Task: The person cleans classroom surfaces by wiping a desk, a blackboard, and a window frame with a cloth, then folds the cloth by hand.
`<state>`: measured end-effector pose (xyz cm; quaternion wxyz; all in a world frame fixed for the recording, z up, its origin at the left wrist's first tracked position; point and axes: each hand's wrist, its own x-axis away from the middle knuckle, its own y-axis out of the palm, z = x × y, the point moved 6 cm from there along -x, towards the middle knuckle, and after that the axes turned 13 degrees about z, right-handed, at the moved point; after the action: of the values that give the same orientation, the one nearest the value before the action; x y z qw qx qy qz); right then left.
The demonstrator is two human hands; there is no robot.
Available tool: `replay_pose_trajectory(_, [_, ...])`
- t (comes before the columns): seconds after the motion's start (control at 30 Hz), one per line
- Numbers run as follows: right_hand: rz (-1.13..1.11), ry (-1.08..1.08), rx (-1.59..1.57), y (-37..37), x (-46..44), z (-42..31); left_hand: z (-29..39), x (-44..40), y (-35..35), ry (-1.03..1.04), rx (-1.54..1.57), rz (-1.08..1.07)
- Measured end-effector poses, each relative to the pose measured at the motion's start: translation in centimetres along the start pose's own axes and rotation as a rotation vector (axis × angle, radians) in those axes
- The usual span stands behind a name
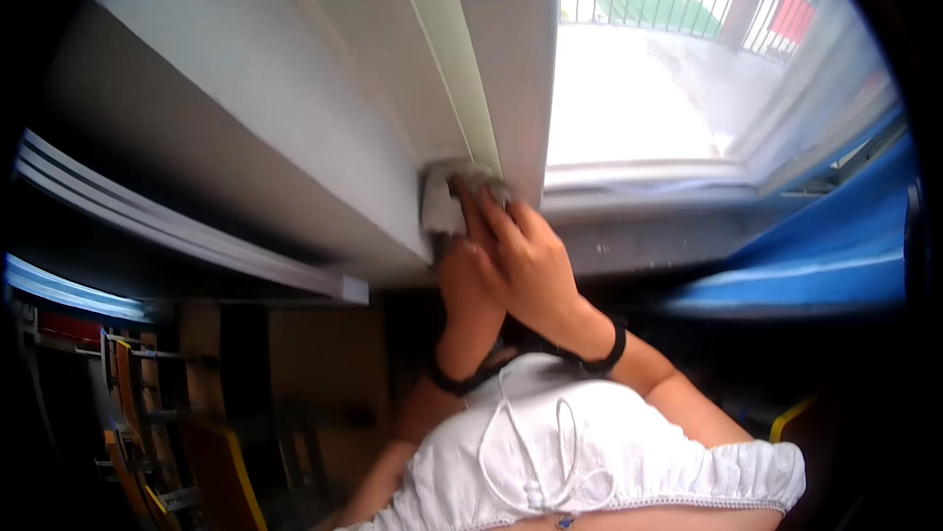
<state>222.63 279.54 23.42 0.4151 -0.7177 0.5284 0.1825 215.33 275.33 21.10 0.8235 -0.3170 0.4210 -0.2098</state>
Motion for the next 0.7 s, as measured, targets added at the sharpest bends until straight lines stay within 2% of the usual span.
replay_pose_trajectory(0.07, [0.043, -0.041, -0.027, -0.4, -0.2, -0.5, 0.1, 0.0, -0.7, -0.039, -0.047, -0.048])
replay_pose_trajectory(0.1, [0.012, -0.013, -0.043, -0.8, -0.3, -0.8, 0.4, -0.5, -1.2, 0.007, -0.02, 0.037])
replay_pose_trajectory(0.17, [0.053, -0.094, -0.051, -1.8, -1.5, -2.0, 0.6, -0.3, -2.4, 0.077, 0.031, 0.173])
replay_pose_trajectory(0.27, [0.062, -0.115, -0.028, -2.0, -2.5, -3.1, 1.4, -0.9, -3.9, -0.015, 0.015, 0.056])
replay_pose_trajectory(0.37, [0.053, -0.08, 0.024, -0.4, -2.6, -2.2, 0.5, -0.9, -2.8, 0.105, -0.115, 0.072])
replay_pose_trajectory(0.47, [0.019, -0.027, 0.042, 0.6, -2.2, -1.2, 0.0, -0.8, -2.1, 0.068, -0.203, -0.029])
replay_pose_trajectory(0.57, [-0.045, -0.014, 0.085, 1.3, -1.6, -0.9, -0.8, -0.2, -1.3, 0.118, -0.267, -0.084])
replay_pose_trajectory(0.7, [-0.069, -0.038, 0.117, 1.6, -1.4, -0.4, -0.8, 0.0, -1.0, 0.055, -0.245, -0.154])
